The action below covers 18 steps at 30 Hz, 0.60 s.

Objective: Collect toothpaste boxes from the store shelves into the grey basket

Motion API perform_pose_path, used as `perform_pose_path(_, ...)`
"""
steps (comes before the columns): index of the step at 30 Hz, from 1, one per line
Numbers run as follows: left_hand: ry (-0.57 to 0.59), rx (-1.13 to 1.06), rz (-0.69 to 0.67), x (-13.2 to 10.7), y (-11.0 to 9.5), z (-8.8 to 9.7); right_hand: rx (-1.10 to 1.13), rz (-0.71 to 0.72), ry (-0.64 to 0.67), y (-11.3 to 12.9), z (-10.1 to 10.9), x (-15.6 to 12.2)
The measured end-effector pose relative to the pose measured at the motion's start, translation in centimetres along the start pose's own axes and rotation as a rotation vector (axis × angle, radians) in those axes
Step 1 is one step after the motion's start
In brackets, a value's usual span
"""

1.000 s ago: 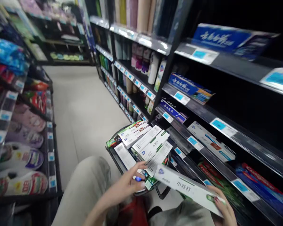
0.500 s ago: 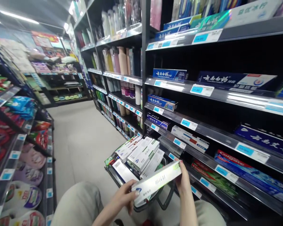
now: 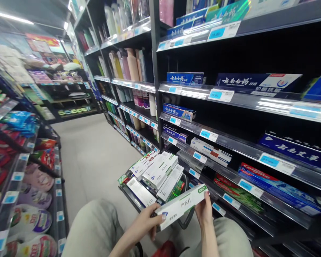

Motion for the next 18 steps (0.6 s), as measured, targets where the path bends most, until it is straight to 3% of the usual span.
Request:
perform_pose_path(6, -0.012, -0.018, -0.024, 0.3, -0.1, 0.2, -0.05, -0.01, -0.016, 0.1, 1.2, 0.2)
perform_pose_path(11, -0.052, -0.113, -0.109, 0.9, 0.0, 1.8, -0.083, 0.091, 0.12, 2.4, -0.5, -1.5)
perform_pose_path(14, -0.129, -0.357, -0.15, 0.9, 0.4, 3.1, -0.282, 0.276, 0.214, 5.6, -2.9, -3.8)
perform_pose_path(18, -0.213, -0.599, -0.114, 0.8, 1.3, 3.3, -0.671, 0.718, 0.305, 10.0, -8.4, -9.6)
Point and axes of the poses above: each hand's wrist, its own x-axis towards the middle knuckle, its own z-axis out of the back of the hand, y = z × x, the point moved 7 cm from there along x, towards the middle knuckle, and after that the axes turned 5 degrees about -x, right-handed, at the moved point
